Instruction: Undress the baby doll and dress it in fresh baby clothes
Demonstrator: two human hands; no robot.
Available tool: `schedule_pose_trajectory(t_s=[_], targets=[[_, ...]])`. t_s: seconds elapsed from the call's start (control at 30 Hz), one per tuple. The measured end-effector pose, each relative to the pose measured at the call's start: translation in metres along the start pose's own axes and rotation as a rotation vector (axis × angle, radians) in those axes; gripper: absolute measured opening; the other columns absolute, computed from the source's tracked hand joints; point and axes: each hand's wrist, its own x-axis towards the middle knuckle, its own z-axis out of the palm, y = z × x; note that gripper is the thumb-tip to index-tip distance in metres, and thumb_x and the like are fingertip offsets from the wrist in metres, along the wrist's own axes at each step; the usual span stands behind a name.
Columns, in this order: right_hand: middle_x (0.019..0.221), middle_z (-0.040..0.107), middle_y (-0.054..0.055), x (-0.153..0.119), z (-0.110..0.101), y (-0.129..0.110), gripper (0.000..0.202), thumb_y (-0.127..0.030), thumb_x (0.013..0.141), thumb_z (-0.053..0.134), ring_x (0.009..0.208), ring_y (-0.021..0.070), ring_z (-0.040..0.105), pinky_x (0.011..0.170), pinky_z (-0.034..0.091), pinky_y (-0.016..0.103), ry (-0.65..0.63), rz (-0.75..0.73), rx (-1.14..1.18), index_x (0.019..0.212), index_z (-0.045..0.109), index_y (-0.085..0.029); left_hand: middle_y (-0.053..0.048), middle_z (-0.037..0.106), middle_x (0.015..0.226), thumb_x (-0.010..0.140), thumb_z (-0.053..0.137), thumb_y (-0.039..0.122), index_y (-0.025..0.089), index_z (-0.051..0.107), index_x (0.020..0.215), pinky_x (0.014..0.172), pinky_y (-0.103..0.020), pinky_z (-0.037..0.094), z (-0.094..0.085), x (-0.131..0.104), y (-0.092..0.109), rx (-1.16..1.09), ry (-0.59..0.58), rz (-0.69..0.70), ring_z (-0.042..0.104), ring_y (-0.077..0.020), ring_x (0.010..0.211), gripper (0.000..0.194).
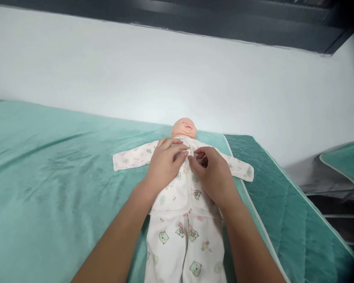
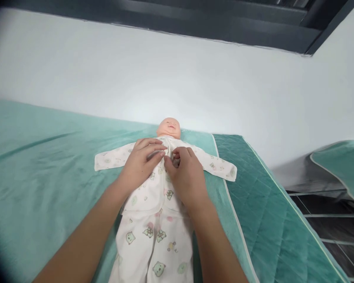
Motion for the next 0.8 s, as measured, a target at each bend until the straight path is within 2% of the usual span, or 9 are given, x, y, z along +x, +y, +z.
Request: schedule_pose_trajectory(t_s=[0.1, 0.23, 0.33, 0.47, 0.6, 0.8], targets=[[0.087, 0.065, 0.001, -0.002, 0.008, 0.003, 0.014, -0.034, 0.085, 0.06, 0.072, 0.0148, 0.056, 0.07, 0.043, 0.031, 0.021, 0.02, 0.015, 0.091, 0.064, -0.022, -0.001, 0.065, 0.118, 0.093, 0.056, 0.025, 0.026, 0.071, 0.098, 0.105, -0.037, 0.041, 0.002, 0.0, -0.002, -0.007, 0.001, -0.003, 0.049, -0.0202, 0.121, 0.016], [0.076, 0.066, -0.002, 0.001, 0.009, 0.006, 0.014, -0.033, 0.085, 0.059, 0.067, 0.0136, 0.055, 0.067, 0.042, 0.028, 0.068, 0.122, 0.189, 0.086, 0.068, -0.022, 0.0, 0.065, 0.118, 0.09, 0.058, 0.022, 0.026, 0.069, 0.094, 0.105, -0.037, 0.041, 0.003, 0.002, -0.003, -0.023, 0.002, -0.001, 0.05, -0.02, 0.12, 0.012], [0.079, 0.068, -0.001, 0.002, 0.009, 0.009, 0.016, -0.033, 0.083, 0.061, 0.071, 0.014, 0.058, 0.068, 0.043, 0.026, 0.082, 0.183, 0.343, 0.087, 0.071, -0.021, 0.0, 0.066, 0.117, 0.089, 0.059, 0.019, 0.024, 0.067, 0.089, 0.104, -0.037, 0.042, 0.003, 0.003, -0.001, -0.04, 0.001, -0.007, 0.052, -0.0195, 0.118, 0.01], [0.085, 0.07, 0.0, 0.001, 0.01, 0.012, 0.017, -0.032, 0.082, 0.063, 0.078, 0.015, 0.06, 0.073, 0.045, 0.026, 0.077, 0.187, 0.463, 0.091, 0.073, -0.021, 0.0, 0.066, 0.117, 0.088, 0.058, 0.02, 0.023, 0.066, 0.083, 0.103, -0.037, 0.042, 0.003, 0.006, 0.002, -0.089, -0.014, -0.043, 0.053, -0.0198, 0.119, 0.01], [0.083, 0.068, -0.001, -0.002, 0.01, 0.013, 0.02, -0.034, 0.081, 0.066, 0.076, 0.0144, 0.058, 0.073, 0.046, 0.026, 0.064, 0.179, 0.494, 0.094, 0.074, -0.021, 0.0, 0.067, 0.117, 0.088, 0.057, 0.024, 0.024, 0.066, 0.08, 0.099, -0.038, 0.046, 0.003, 0.009, 0.007, -0.138, -0.046, -0.122, 0.055, -0.0206, 0.116, 0.012], [0.075, 0.061, -0.002, -0.003, 0.009, 0.013, 0.025, -0.035, 0.079, 0.067, 0.064, 0.0118, 0.05, 0.064, 0.044, 0.026, 0.021, 0.178, 0.495, 0.099, 0.071, -0.021, 0.0, 0.067, 0.116, 0.089, 0.055, 0.024, 0.024, 0.067, 0.079, 0.103, -0.04, 0.044, 0.005, 0.01, 0.011, -0.106, -0.043, -0.123, 0.054, -0.0214, 0.119, 0.015]])
